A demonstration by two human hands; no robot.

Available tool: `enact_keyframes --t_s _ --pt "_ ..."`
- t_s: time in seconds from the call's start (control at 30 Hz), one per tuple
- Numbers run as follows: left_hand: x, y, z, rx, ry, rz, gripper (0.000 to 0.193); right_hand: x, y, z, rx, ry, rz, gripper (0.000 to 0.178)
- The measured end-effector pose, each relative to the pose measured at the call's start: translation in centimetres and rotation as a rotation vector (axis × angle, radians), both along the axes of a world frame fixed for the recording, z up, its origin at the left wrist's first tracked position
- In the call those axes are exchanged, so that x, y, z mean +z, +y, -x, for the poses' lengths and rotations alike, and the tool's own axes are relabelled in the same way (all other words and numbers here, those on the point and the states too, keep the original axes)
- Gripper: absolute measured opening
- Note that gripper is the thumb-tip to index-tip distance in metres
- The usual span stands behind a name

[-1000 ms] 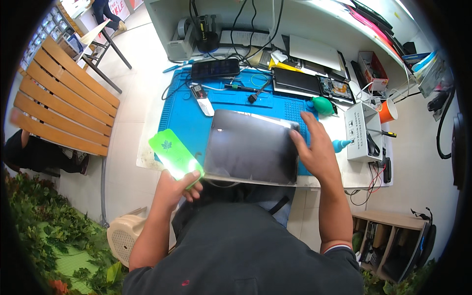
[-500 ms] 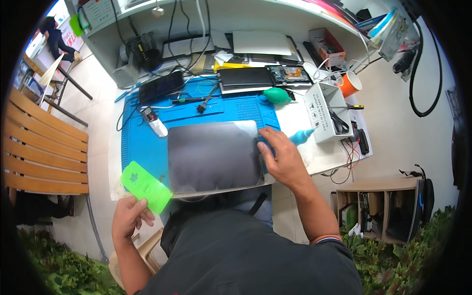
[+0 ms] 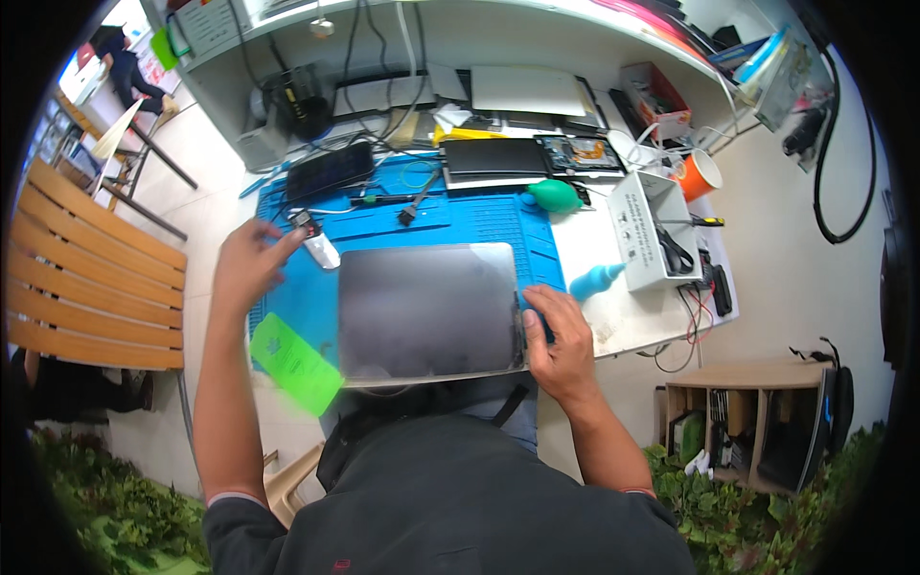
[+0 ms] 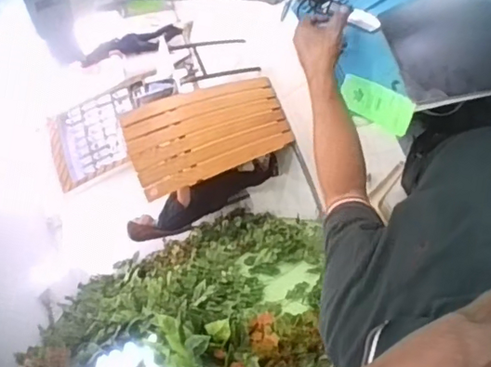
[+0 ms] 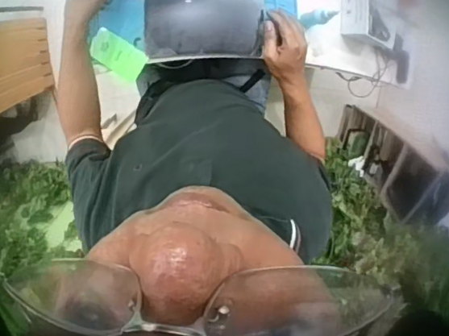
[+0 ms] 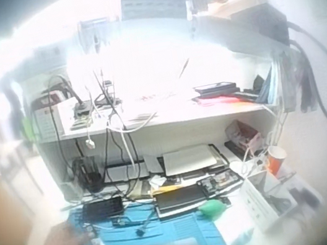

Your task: The person uses a thin green pry tool and an air blower to remove and clean a tablet screen at a workbench.

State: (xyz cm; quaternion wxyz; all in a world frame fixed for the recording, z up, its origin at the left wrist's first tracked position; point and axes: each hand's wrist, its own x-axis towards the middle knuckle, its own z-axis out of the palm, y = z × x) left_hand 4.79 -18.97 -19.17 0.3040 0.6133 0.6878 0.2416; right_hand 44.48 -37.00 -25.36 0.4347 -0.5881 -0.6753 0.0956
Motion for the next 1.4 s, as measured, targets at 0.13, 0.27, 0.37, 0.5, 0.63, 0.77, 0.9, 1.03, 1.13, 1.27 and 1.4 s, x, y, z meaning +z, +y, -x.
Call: enact_keyframes --t_s 0.13,0.27,0.37,0.5,0.63,0.77,0.9,1.03,1.13,1.27,1.4 --pt "-0.3 3.3 -3.3 0.012 0.273 0.065 0.069 -1.7 0.0 -0.1 -0.023 0.047 -0.103 0.023" --pt "-1.7 3.7 -3.9 0.051 0.295 0.041 0.073 -1.9 -0.2 -0.1 -0.026 0.108 -0.161 0.024" --pt "-1.6 3.1 -4.6 0.087 0.266 0.055 0.078 -2.3 -0.3 -0.5 -0.027 0.159 -0.203 0.023" --pt "-2.0 2.8 -4.9 0.102 0.149 0.008 0.072 -2.2 -0.4 -0.8 -0.025 0.191 -0.219 0.023" --pt "-3.2 2.7 -4.4 0.122 0.09 -0.048 0.069 -2.3 -0.5 -0.9 -0.023 0.196 -0.214 0.023" --pt "-4.3 2.1 -3.4 0.182 0.034 -0.116 0.065 -2.7 -0.5 -1.2 -0.016 0.178 -0.192 0.022" --pt "-3.9 2.3 -4.2 0.241 -0.008 -0.077 0.063 -2.5 -0.6 -0.7 -0.039 0.157 -0.167 0.022" --pt "-2.7 1.5 -5.0 0.248 -0.033 -0.041 0.066 -2.4 -0.5 -0.5 -0.023 0.128 -0.121 0.022" --pt "-2.7 1.2 -4.6 0.24 -0.022 -0.049 0.071 -2.3 -0.3 -0.3 -0.005 0.079 -0.115 0.022" --pt "-3.3 0.9 -4.3 0.22 -0.056 -0.075 0.074 -1.8 0.0 0.0 0.009 0.034 -0.099 0.023" --pt "-4.1 0.4 -4.3 0.195 -0.255 -0.074 0.083 -1.7 0.0 0.0 0.008 0.01 -0.083 0.025"
